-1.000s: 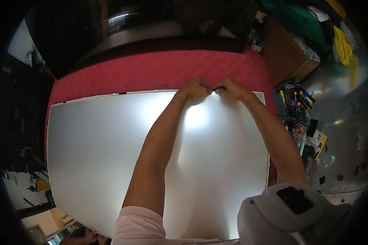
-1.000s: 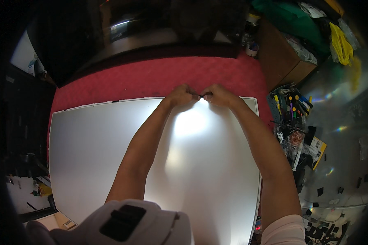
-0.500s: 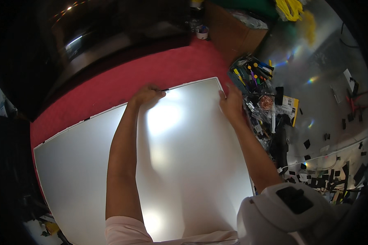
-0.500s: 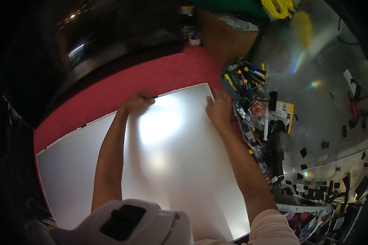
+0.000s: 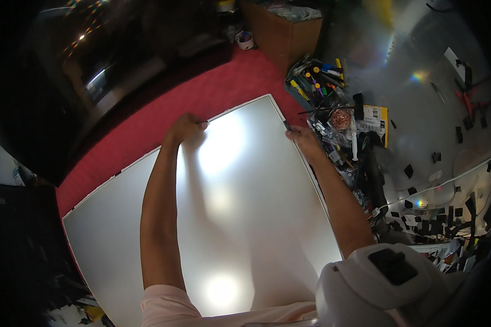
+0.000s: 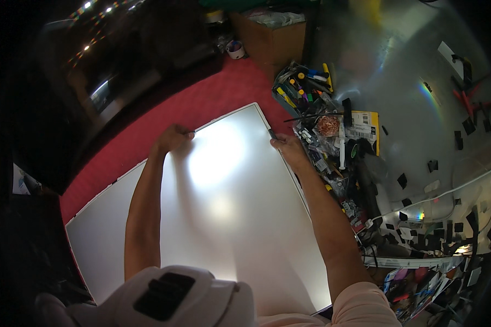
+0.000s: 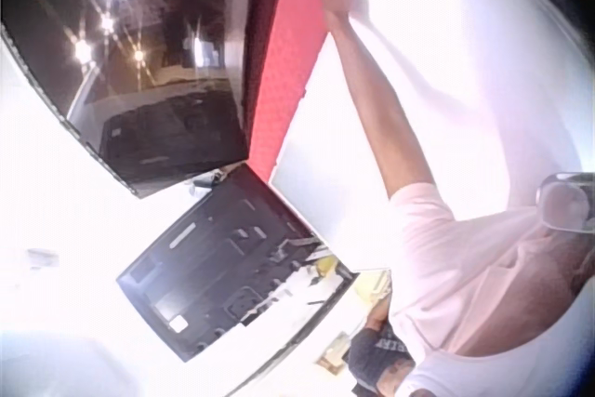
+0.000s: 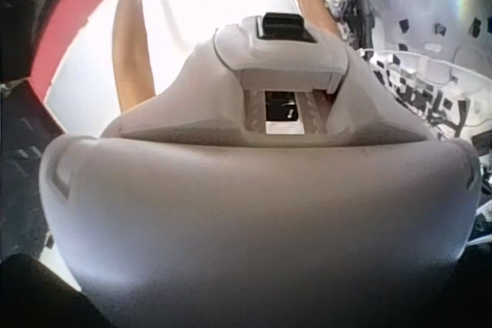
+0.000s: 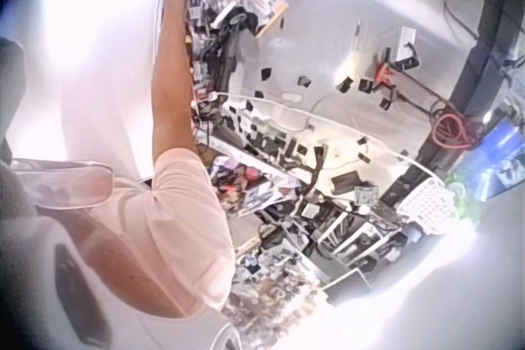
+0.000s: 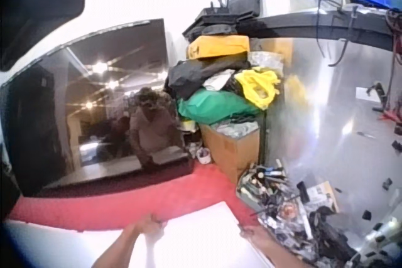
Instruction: The person works on the edge of a large monitor panel, using a small tool to pry or secure components along the bezel and applying a piece of tape to the top edge.
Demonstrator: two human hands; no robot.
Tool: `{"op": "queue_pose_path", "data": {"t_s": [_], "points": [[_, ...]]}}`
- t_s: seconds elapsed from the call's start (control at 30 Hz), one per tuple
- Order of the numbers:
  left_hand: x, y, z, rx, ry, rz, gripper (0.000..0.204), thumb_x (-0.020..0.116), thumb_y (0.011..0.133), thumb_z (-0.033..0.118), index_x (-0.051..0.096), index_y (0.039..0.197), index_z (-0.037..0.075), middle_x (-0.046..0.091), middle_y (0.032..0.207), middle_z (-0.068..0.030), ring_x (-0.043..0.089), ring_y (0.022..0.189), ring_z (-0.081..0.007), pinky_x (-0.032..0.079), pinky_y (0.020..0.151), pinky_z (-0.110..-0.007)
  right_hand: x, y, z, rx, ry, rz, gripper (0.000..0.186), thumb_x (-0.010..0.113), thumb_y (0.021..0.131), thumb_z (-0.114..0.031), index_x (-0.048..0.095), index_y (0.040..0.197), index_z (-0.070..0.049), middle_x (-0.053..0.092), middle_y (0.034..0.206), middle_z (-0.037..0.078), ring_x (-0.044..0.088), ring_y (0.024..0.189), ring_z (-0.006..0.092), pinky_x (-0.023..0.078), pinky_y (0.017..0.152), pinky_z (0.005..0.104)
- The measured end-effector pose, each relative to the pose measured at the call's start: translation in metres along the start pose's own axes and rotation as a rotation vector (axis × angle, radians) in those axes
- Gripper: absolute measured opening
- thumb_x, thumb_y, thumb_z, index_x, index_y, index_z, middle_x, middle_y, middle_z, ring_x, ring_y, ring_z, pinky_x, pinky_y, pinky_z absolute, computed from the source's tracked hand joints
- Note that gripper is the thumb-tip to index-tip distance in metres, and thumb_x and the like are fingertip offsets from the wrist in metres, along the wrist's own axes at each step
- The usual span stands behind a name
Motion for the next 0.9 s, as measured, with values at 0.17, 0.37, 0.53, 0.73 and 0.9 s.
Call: {"op": "queue_pose_path", "data": {"t_s": [0.17,0.37,0.53,0.73,0.9], "points": [[-0.005,-0.003,-0.013,0.051,-0.024,0.072,0.031,0.073,0.079,0.024,0.071,0.103,0.004,0.07,0.098,-0.0123,0.063,0.092,-0.0223,0.048,0.086,-0.035,0.011,0.009,0.0,-0.062,0.054,0.02,0.033,0.062,0.09,-0.018,0.061,0.116,0.004,0.066,0.102,0.008,0.059,0.093,0.0144,0.044,0.086,0.0266],[-0.008,-0.006,0.006,0.086,0.071,0.03,0.036,0.076,0.074,0.018,0.07,0.108,0.008,0.07,0.104,-0.011,0.064,0.098,-0.0236,0.048,0.09,-0.037,0.005,0.009,0.007,-0.092,0.014,0.068,0.033,0.061,0.091,-0.023,0.062,0.112,0.002,0.065,0.1,0.005,0.058,0.091,0.0139,0.043,0.085,0.0273],[-0.006,-0.008,-0.006,0.034,-0.046,0.127,0.025,0.073,0.078,0.013,0.072,0.101,0.004,0.071,0.095,-0.012,0.066,0.091,-0.0211,0.05,0.085,-0.034,0.007,0.011,0.005,-0.118,-0.025,0.105,0.027,0.061,0.092,-0.019,0.063,0.107,0.003,0.066,0.094,0.005,0.059,0.086,0.0118,0.044,0.079,0.0248],[-0.002,-0.013,-0.007,0.098,-0.146,0.205,0.02,0.071,0.081,0.014,0.073,0.098,0.005,0.072,0.09,-0.0128,0.067,0.084,-0.0202,0.051,0.078,-0.033,0.004,0.017,0.012,-0.11,0.01,0.094,0.026,0.06,0.092,-0.019,0.063,0.106,0.003,0.065,0.092,0.004,0.058,0.084,0.0112,0.044,0.078,0.0246],[-0.004,-0.026,0.011,0.173,0.074,0.319,0.017,0.067,0.083,0.017,0.073,0.096,0.008,0.07,0.087,-0.014,0.067,0.082,-0.0272,0.051,0.076,-0.038,0.002,0.015,0.008,-0.129,0.017,0.076,0.023,0.06,0.091,-0.018,0.064,0.104,0.001,0.063,0.09,0.001,0.056,0.082,0.0108,0.043,0.079,0.0244]]}}
Point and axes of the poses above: each hand's wrist, its own y-axis towards the middle knuckle, its own x-axis out of the palm, z = x × y, the point moved 7 cm from there along y, towards the middle knuckle
